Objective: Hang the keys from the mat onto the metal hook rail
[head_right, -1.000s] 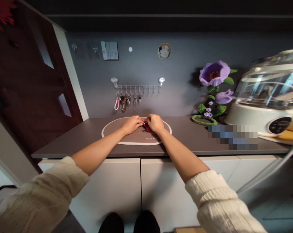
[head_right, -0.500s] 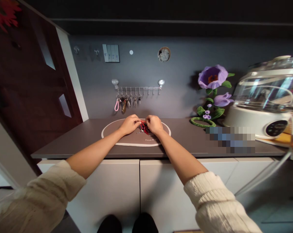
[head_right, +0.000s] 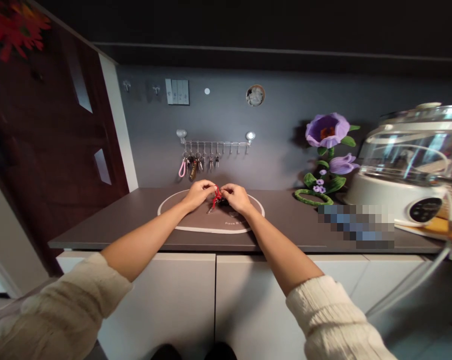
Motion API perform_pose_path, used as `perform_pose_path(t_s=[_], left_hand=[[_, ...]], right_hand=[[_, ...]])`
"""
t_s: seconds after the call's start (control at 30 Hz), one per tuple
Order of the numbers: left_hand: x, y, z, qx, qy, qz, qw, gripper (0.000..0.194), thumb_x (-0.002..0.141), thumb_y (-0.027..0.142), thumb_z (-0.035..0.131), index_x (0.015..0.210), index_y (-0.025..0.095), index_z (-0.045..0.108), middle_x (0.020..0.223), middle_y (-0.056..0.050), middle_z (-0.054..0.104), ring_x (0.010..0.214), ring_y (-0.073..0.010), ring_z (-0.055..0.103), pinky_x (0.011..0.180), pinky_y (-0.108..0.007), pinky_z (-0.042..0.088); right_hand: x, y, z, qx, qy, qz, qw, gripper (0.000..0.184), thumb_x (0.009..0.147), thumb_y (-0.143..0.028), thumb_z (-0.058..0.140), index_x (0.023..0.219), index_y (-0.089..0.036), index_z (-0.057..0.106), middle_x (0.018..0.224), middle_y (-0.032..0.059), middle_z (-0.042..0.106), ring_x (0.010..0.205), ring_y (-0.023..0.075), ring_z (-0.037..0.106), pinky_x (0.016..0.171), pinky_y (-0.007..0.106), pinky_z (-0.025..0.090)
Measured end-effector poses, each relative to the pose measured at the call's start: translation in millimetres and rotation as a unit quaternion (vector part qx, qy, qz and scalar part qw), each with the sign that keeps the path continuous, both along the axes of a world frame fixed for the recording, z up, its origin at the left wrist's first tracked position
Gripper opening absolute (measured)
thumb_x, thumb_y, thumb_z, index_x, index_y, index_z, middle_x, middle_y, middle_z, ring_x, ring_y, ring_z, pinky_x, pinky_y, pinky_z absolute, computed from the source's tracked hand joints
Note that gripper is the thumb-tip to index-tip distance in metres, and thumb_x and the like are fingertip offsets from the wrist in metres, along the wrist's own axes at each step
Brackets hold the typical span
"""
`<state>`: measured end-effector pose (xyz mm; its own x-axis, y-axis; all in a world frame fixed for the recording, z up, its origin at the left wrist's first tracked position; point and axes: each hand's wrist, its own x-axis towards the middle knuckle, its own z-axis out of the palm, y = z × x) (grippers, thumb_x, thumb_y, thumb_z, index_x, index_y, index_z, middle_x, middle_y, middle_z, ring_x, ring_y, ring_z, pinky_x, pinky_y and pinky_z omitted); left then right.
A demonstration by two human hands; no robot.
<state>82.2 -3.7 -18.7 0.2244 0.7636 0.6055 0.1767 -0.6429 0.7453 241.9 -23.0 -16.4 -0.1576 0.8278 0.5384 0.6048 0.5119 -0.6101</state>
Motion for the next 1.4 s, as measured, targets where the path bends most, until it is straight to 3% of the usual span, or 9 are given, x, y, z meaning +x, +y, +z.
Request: perform_pose_path(t_s=[0.23, 0.5, 0.83, 1.0, 1.4], left_hand=[[0, 0, 5.4, -0.069, -0.104, -0.037, 0.991, 0.016, 0.066, 0.027, 0.058, 0.072, 0.013, 0.063, 0.069, -0.002, 0.063, 0.066, -0.0113, 0.054, 0.066, -0.025, 0.042], [0, 1, 6.7, -0.093, -0.132, -0.061, 0.985, 0.023, 0.065, 0.033, 0.061, 0.076, 0.013, 0.063, 0.068, -0.001, 0.062, 0.060, -0.0095, 0.051, 0.060, -0.024, 0.041], [1, -2, 7.2, -0.086, -0.135, -0.091, 0.983, 0.020, 0.063, 0.031, 0.064, 0.073, 0.014, 0.064, 0.066, -0.001, 0.062, 0.059, -0.0093, 0.051, 0.059, -0.023, 0.040], [0, 0, 7.9, -0.088, -0.134, -0.080, 0.984, 0.021, 0.062, 0.034, 0.065, 0.072, 0.015, 0.064, 0.066, 0.000, 0.062, 0.059, -0.0091, 0.050, 0.059, -0.023, 0.038], [3, 3, 2.0, -0.112, -0.124, -0.122, 0.978, 0.032, 0.059, 0.041, 0.068, 0.076, 0.013, 0.063, 0.059, 0.002, 0.056, 0.053, -0.0063, 0.043, 0.053, -0.021, 0.033]], right_hand=[[0, 4, -1.6, -0.052, 0.087, 0.091, 0.991, 0.021, 0.072, -0.032, 0.056, 0.082, -0.015, 0.065, 0.084, 0.0042, 0.066, 0.077, 0.0141, 0.059, 0.077, 0.027, 0.043], [-4, -4, 2.9, -0.093, 0.152, 0.135, 0.975, 0.026, 0.067, -0.037, 0.062, 0.084, -0.016, 0.064, 0.081, 0.0021, 0.065, 0.074, 0.0127, 0.057, 0.076, 0.027, 0.042], [-3, -3, 1.7, -0.075, 0.163, 0.155, 0.971, 0.027, 0.067, -0.040, 0.062, 0.076, -0.015, 0.063, 0.073, 0.0011, 0.062, 0.068, 0.0117, 0.055, 0.072, 0.027, 0.041], [-4, -4, 4.0, -0.066, 0.199, 0.120, 0.970, 0.026, 0.066, -0.040, 0.061, 0.075, -0.016, 0.062, 0.070, -0.0003, 0.060, 0.063, 0.0101, 0.051, 0.067, 0.025, 0.041], [-6, -2, 13.7, -0.089, 0.358, 0.145, 0.918, 0.024, 0.061, -0.037, 0.067, 0.073, -0.018, 0.060, 0.072, 0.0009, 0.062, 0.064, 0.0105, 0.052, 0.067, 0.025, 0.043]])
